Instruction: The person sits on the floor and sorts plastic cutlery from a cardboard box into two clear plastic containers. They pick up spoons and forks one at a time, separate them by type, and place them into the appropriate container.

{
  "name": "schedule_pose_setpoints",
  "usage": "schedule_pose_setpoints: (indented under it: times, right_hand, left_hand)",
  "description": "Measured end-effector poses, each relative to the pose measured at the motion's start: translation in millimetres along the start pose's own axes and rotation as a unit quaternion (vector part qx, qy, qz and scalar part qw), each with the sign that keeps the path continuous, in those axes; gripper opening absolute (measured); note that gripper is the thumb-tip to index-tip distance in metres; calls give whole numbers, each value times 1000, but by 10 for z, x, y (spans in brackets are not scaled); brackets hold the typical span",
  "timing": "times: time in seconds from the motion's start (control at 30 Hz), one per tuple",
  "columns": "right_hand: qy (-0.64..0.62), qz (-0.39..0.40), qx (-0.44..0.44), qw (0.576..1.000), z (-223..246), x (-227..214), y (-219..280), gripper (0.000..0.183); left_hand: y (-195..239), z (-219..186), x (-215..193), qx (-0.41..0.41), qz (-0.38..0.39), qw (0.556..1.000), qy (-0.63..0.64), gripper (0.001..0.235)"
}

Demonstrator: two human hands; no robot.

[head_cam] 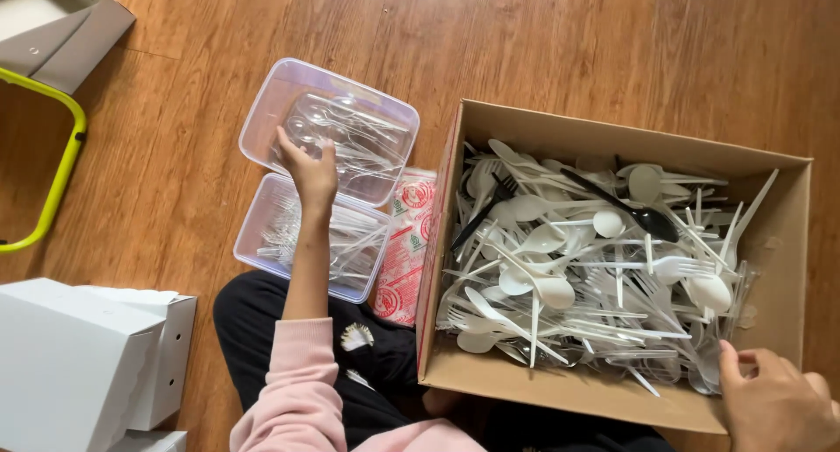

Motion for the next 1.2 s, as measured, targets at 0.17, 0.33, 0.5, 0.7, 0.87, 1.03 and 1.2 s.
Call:
schedule_pose_setpoints:
  times: [0.17, 0.33, 0.5, 0.7, 0.87, 1.03, 1.2]
  right_hand:
    - [-103, -67, -11, 992, -15, 57, 16, 31]
    - [-195, -83, -33, 977, -27, 37, -6, 27]
    - [-267, -77, -51, 959, -61, -49, 45, 36]
    - [-326, -67, -64, 941, -69, -249, 54, 33]
    - [-346, -54, -67, 934, -64, -281, 59, 35]
    - [-359, -58, -67, 929, -66, -300, 60, 36]
    - [-378, -67, -72, 921, -69, -399, 70, 37]
  left_hand:
    - [742, -785, 162, 115, 44, 992, -16, 57]
    - [1871, -2150, 552, 353, 188, 917, 0, 29]
    - [2729, -1937, 1577, 522, 427, 623, -396, 26]
    - [3124, -1508, 1842, 528, 435, 570, -455, 59]
    - [3133, -1569, 1943, 561, 444, 543, -439, 70]
    - [3116, -1649, 2079, 542, 507, 531, -408, 53]
    - [3043, -1898, 2215, 571, 483, 552, -368, 44]
Point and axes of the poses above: each hand's wrist, its own y-axis away from the middle knuckle, its own x-axis out of the palm, z = x × y, the point moved 9 cm from there along -y, towards the middle knuckle, and after that the axes turned 6 degrees about z, right-handed, at the moved point
